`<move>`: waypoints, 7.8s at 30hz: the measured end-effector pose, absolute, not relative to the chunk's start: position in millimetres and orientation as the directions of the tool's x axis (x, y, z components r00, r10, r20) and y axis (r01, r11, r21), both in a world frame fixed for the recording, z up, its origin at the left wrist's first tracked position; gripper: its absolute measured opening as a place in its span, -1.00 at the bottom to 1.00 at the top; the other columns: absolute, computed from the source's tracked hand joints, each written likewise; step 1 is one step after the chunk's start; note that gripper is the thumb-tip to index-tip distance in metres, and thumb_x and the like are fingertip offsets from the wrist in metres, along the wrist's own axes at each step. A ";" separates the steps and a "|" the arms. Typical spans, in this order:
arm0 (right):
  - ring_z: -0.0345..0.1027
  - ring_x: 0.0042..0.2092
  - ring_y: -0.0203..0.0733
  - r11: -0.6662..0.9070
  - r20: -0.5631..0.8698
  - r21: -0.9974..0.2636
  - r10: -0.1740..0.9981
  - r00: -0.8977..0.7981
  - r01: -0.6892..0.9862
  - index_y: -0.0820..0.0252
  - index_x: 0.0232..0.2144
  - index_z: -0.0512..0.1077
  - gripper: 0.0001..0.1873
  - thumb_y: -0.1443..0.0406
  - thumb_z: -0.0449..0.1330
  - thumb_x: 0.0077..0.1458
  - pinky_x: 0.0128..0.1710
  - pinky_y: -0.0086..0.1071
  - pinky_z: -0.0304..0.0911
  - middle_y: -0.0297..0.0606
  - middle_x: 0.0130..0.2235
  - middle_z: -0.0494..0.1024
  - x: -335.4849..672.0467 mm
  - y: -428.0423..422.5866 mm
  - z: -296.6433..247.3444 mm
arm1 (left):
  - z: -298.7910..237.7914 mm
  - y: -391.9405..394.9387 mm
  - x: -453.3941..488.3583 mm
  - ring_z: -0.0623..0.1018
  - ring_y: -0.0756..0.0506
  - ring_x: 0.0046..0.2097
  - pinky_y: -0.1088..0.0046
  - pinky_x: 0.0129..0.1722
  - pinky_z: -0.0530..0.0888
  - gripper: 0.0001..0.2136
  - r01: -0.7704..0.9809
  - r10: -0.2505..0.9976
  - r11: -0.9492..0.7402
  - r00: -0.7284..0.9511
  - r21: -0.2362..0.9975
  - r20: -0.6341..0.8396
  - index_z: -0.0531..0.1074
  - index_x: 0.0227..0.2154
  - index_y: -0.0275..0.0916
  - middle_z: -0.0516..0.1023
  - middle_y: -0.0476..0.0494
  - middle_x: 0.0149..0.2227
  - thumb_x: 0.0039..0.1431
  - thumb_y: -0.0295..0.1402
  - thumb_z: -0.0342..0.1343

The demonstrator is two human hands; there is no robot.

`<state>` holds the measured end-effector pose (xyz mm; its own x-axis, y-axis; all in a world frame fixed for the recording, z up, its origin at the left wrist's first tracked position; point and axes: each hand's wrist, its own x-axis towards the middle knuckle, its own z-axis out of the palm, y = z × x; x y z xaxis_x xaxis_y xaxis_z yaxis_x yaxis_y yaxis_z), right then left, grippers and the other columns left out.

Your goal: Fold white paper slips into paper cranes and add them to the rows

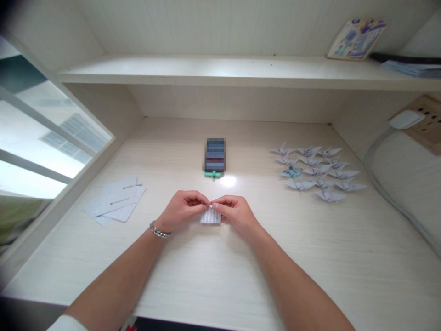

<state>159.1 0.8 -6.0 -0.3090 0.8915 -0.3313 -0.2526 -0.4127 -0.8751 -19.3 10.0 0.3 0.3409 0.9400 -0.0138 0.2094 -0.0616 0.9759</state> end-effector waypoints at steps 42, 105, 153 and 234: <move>0.37 -0.42 -0.24 -0.303 -0.257 -0.928 0.941 -0.218 -0.217 0.22 -0.42 0.53 -0.74 0.22 0.35 -0.25 -0.42 -0.37 0.26 -0.23 -0.42 0.56 157.0 0.2 -17.2 | 1.7 8.3 -14.1 0.55 -0.08 -0.27 0.42 -0.29 0.47 -0.74 0.091 0.945 0.041 0.319 0.995 -0.068 0.40 -0.19 -0.32 0.56 -0.23 -0.31 0.03 -0.35 0.09; 0.40 -0.47 -0.25 -0.402 -0.355 -0.895 0.905 -0.235 -0.195 0.28 -0.52 0.46 -0.71 0.26 0.39 -0.38 -0.45 -0.37 0.32 -0.29 -0.53 0.52 155.3 0.1 -11.7 | -0.3 7.8 -10.2 0.51 -0.04 -0.41 0.49 -0.44 0.42 -0.71 0.016 0.974 0.107 0.198 0.994 -0.108 0.42 -0.27 -0.33 0.55 -0.18 -0.43 -0.09 -0.32 0.21; 0.27 -0.53 -0.31 -0.218 -0.221 -0.975 0.928 -0.300 0.044 0.25 -0.54 0.45 -0.76 0.15 0.25 -0.14 -0.54 -0.45 0.18 -0.33 -0.57 0.43 151.0 -2.6 -9.3 | -0.6 7.8 -8.2 0.48 -0.01 -0.49 0.51 -0.49 0.38 -0.67 -0.089 0.960 0.223 0.193 0.971 -0.203 0.36 -0.31 -0.32 0.52 -0.09 -0.51 -0.21 -0.40 0.27; 0.29 -0.54 -0.33 -0.196 -0.197 -0.980 0.923 -0.330 0.037 0.27 -0.51 0.44 -0.77 0.18 0.19 -0.05 -0.54 -0.47 0.18 -0.33 -0.56 0.45 152.9 -4.3 -11.0 | 0.7 5.3 -7.7 0.48 -0.01 -0.47 0.52 -0.49 0.39 -0.72 -0.065 0.969 0.166 0.197 0.984 -0.151 0.36 -0.30 -0.31 0.51 -0.11 -0.49 -0.13 -0.39 0.23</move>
